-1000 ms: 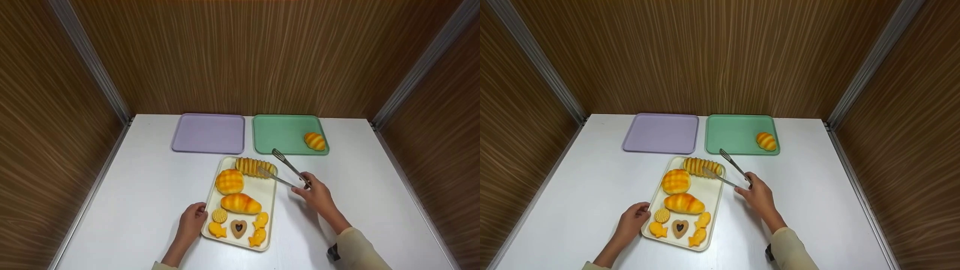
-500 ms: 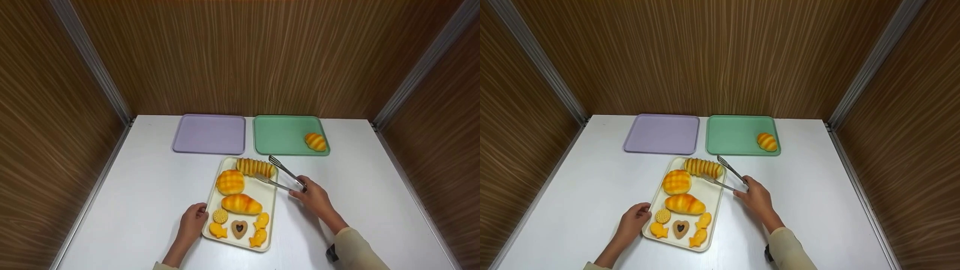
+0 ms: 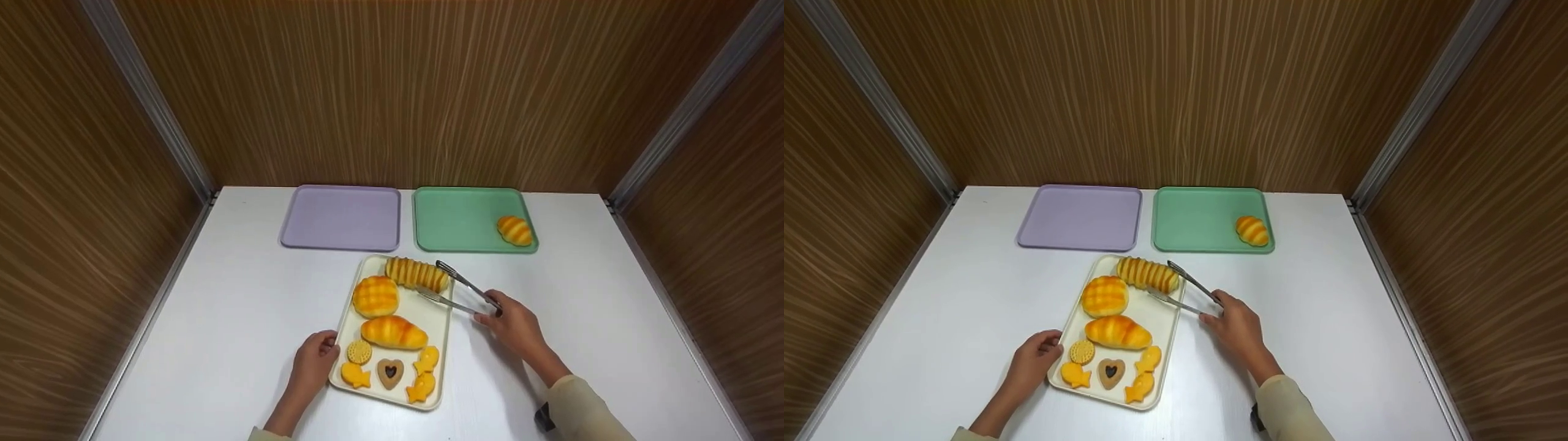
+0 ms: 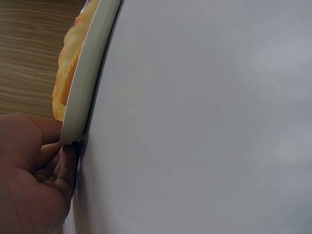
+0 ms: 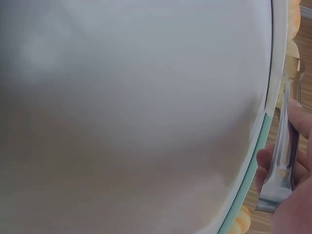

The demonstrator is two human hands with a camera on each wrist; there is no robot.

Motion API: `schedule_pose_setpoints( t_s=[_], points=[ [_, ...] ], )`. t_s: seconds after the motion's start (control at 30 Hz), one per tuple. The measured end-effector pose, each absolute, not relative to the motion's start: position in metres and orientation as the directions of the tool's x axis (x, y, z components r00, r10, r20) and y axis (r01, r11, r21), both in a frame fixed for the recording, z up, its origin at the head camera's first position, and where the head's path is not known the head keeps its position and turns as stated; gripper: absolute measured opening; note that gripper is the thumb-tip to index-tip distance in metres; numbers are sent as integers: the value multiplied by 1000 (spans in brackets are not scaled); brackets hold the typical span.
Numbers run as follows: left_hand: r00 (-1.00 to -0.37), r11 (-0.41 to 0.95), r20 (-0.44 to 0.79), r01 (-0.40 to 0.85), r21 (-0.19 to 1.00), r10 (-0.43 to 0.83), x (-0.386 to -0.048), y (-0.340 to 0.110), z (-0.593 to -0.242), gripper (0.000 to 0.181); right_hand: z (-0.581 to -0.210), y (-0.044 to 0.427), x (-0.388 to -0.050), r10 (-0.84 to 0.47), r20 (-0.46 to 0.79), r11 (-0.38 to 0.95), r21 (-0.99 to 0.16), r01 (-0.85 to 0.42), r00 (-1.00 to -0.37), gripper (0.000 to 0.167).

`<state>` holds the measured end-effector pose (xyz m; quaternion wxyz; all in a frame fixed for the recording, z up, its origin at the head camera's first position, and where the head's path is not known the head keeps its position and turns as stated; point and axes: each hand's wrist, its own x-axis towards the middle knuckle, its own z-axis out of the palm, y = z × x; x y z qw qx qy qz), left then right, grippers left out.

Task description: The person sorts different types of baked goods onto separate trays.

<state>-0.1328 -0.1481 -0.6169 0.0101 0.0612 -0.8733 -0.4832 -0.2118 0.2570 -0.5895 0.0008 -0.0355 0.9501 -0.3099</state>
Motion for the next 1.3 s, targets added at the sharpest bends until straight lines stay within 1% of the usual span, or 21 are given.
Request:
schedule_pose_setpoints(
  t_s=[0.2,0.5,0.73,0.87,1.3],
  points=[
    [-994,530,-38,-89,843,-107,-133,-147,-617,26,-591,254,-217,-82,3,799,-598,-68,-997,56],
    [-994,523,-28,-81,848,-110,-133,-147,-618,26,-588,250,-223,-87,-44,793,-608,-42,-995,54],
    [-991,530,-57,-112,841,-118,-134,-147,-617,27,-590,246,-227,-99,-48,790,-611,-49,-994,53],
    [-992,528,-45,-102,843,-119,-133,-148,-617,26,-590,244,-228,-102,-64,778,-628,-40,-993,54],
    [-992,526,-39,-95,845,-116,-133,-148,-618,25,-593,245,-224,-99,-27,764,-643,-59,-995,50]
  ],
)
